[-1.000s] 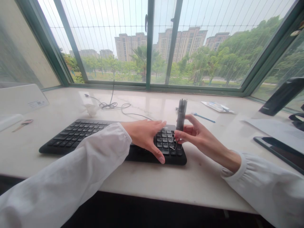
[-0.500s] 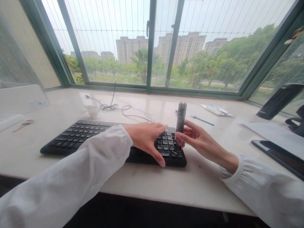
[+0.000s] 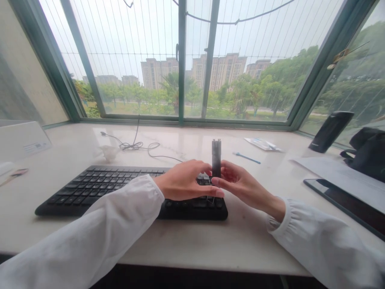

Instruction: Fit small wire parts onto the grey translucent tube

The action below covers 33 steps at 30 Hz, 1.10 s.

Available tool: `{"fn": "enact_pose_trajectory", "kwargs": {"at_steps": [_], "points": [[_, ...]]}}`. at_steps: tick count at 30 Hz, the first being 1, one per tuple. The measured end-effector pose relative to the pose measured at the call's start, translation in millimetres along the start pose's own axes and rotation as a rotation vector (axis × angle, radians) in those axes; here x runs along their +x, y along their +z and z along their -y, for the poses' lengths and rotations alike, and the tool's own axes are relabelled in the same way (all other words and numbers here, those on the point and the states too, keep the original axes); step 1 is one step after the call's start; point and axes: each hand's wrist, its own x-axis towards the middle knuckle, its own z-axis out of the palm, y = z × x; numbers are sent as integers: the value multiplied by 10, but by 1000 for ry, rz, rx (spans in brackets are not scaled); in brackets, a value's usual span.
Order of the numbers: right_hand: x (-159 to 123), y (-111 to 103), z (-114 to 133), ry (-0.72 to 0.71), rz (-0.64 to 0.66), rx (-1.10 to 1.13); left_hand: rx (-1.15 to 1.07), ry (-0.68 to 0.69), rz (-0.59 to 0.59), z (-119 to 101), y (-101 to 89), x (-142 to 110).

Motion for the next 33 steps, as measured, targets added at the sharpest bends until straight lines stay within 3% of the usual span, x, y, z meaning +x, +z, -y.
{"fn": "enact_pose_trajectory", "kwargs": {"at_steps": [6,10,11,13,15,17,21,26,33], "points": [[3,8,-6,-69,43,-127,-395,-121,-270,-61,160,78],[27,-108,-3,-117,149,-207,-487,-130,-307,-27,258,111],[47,-176,-26,-114,148,-230,-487,-134,-297,-21,270,111],[123,-357,-117,-66,2,-281,-440,-157,-297,-17,282,104],[268,-572,-264,8,-165,-401,-344,-193,-328,-24,282,90],[493,-781,-437,77,-173,-605,-254,-228,-357,-37,282,74],[1079,-1060,-728,104,-161,-716,-180,-267,-378,-61,289,45],[1631,-1127,-939,122,-25,-779,-183,-297,-385,-63,302,35],[1858,-1156,-1170,186,129,-846,-197,-314,-397,-58,301,40]]}}
